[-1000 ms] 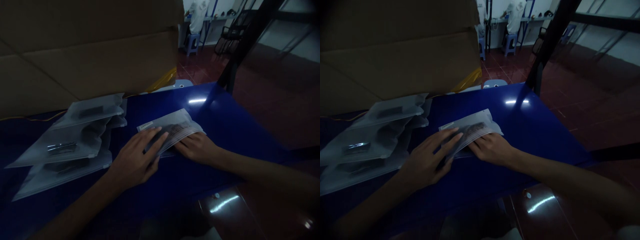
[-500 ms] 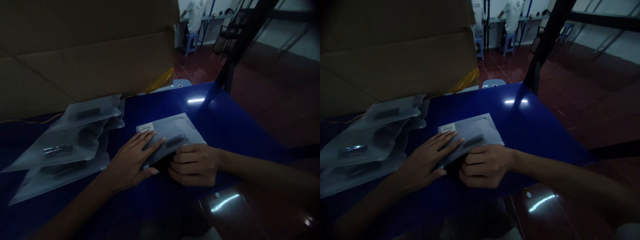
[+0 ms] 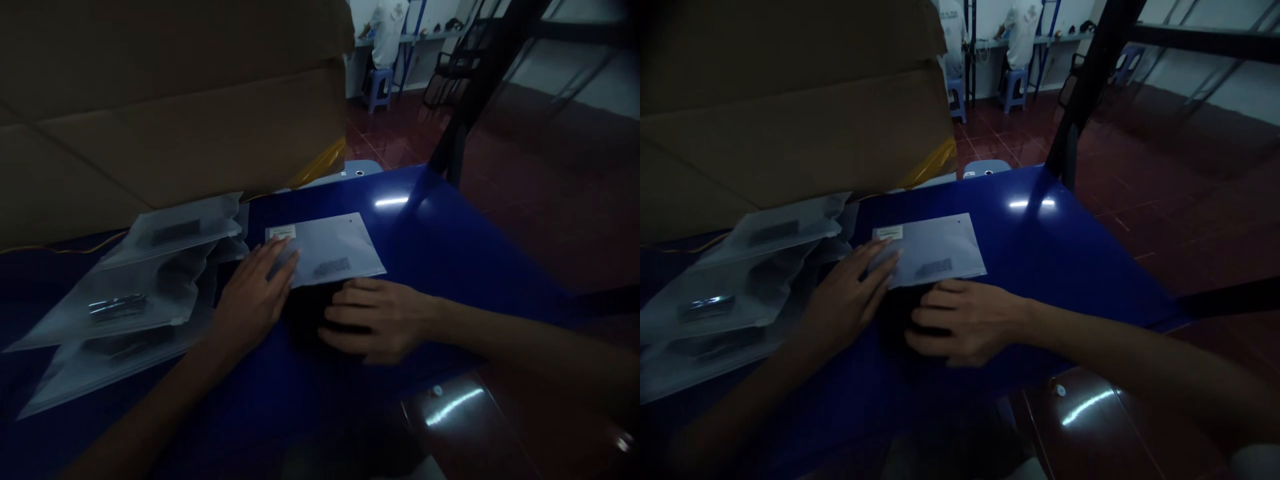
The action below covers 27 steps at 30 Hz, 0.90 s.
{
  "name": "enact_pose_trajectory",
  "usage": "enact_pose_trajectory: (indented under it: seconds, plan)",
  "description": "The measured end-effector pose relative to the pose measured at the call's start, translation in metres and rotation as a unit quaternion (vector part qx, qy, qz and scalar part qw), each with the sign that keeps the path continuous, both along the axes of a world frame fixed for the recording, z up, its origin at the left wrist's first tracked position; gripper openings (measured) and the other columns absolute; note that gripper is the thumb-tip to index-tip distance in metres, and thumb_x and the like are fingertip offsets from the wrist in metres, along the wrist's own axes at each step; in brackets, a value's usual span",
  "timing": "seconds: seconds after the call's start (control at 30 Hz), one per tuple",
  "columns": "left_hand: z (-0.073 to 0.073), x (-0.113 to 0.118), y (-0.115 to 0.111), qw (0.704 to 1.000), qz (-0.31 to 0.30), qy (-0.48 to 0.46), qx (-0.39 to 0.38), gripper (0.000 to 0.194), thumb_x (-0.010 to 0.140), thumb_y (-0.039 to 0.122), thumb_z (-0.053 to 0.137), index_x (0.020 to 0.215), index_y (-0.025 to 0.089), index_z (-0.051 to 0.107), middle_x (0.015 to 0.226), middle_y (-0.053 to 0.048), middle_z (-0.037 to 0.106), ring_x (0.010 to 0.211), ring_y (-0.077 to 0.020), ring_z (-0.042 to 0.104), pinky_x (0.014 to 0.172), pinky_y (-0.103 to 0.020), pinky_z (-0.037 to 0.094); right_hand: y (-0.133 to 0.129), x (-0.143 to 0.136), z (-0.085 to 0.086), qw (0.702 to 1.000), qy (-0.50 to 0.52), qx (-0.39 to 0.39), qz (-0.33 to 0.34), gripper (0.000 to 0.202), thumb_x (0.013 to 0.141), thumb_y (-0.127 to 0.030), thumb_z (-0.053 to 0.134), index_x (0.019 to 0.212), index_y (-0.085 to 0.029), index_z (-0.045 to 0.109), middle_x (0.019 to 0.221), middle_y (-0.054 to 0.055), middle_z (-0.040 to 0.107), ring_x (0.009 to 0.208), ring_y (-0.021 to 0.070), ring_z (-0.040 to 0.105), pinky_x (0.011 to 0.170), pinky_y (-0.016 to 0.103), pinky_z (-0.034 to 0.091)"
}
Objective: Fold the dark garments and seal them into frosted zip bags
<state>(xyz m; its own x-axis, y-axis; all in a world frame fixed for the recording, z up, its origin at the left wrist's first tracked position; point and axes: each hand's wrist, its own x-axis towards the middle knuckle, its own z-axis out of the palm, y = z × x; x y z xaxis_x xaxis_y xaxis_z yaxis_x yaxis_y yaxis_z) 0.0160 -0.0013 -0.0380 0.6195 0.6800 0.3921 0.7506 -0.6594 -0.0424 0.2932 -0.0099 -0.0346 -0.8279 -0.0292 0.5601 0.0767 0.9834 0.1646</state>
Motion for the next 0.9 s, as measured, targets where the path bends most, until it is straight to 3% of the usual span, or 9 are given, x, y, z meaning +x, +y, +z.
enact_pose_trajectory:
  seconds: [0.1,0.17,0.23,0.37,0.5,0.67,0.8,0.9]
  plan:
    - [0.004,0.001,-0.001,0.998,0.005,-0.013,0.059,0.035,0.108,0.018,0.049,0.139,0.014,0.066,0.135,-0.016,0.073,0.123,-0.0309,0.072,0.098,-0.046,0.063,0.008,0.005,-0.004,0.991,-0.018,-0.028,-0.128,0.038,0.099,-0.025,0.065,0.133,-0.008,0.067,0.121,0.016,0.074,0.111,0.0262,0.068,0.093,0.042,0.057]
    - [0.005,0.001,-0.003,0.998,-0.008,-0.014,0.055,0.034,0.109,0.02,0.049,0.138,0.014,0.066,0.126,-0.013,0.078,0.111,-0.0264,0.077,0.091,-0.04,0.065,0.012,0.007,-0.004,0.98,-0.026,-0.042,-0.192,0.044,0.095,-0.019,0.068,0.138,-0.009,0.063,0.127,0.017,0.073,0.116,0.0279,0.067,0.097,0.044,0.056]
    - [0.004,0.0,-0.005,0.999,-0.017,-0.008,0.032,0.038,0.112,0.028,0.045,0.143,0.013,0.062,0.129,-0.013,0.077,0.113,-0.0264,0.077,0.094,-0.041,0.065,0.013,0.009,-0.003,0.975,-0.018,-0.067,-0.21,0.048,0.096,-0.022,0.069,0.141,-0.01,0.061,0.13,0.017,0.073,0.119,0.0289,0.067,0.101,0.047,0.055]
    - [0.003,0.0,-0.006,1.0,-0.006,-0.007,-0.026,0.054,0.114,0.04,0.036,0.157,0.011,0.049,0.142,-0.018,0.07,0.129,-0.0304,0.069,0.109,-0.052,0.058,0.012,0.009,0.001,0.978,0.011,-0.144,-0.148,0.052,0.096,-0.032,0.064,0.141,-0.008,0.061,0.133,0.018,0.072,0.121,0.0284,0.068,0.102,0.047,0.056]
    - [0.001,-0.001,-0.004,0.996,0.016,0.004,-0.086,0.062,0.113,0.049,0.03,0.16,0.011,0.047,0.161,-0.021,0.051,0.151,-0.037,0.048,0.119,-0.061,0.047,0.011,0.007,0.001,0.986,0.045,-0.144,-0.076,0.042,0.09,-0.021,0.058,0.13,-0.011,0.067,0.122,0.014,0.078,0.111,0.0249,0.073,0.091,0.041,0.059]
    - [-0.003,-0.003,0.001,0.985,0.022,0.021,-0.171,0.071,0.113,0.057,0.018,0.167,0.013,0.032,0.174,-0.016,0.032,0.163,-0.0331,0.027,0.131,-0.063,0.025,0.008,0.005,-0.001,0.984,0.087,-0.156,-0.021,0.034,0.095,-0.02,0.056,0.125,-0.011,0.068,0.111,0.012,0.081,0.1,0.0212,0.077,0.085,0.035,0.063]
    - [-0.005,-0.005,0.005,0.977,0.027,0.005,-0.212,0.074,0.111,0.065,0.017,0.17,0.022,0.027,0.178,-0.012,0.022,0.166,-0.0364,0.009,0.131,-0.07,0.013,0.002,0.003,0.002,0.968,0.13,-0.212,-0.013,0.031,0.096,-0.02,0.063,0.124,-0.009,0.068,0.108,0.011,0.082,0.095,0.0192,0.079,0.082,0.03,0.065]
    - [-0.005,-0.007,0.007,0.975,0.017,-0.024,-0.222,0.071,0.111,0.065,0.017,0.172,0.029,0.018,0.179,-0.008,0.02,0.167,-0.0357,0.002,0.131,-0.071,0.009,-0.001,0.004,0.01,0.938,0.165,-0.292,-0.092,0.027,0.097,-0.021,0.067,0.122,-0.013,0.07,0.106,0.007,0.083,0.09,0.0156,0.079,0.081,0.024,0.064]
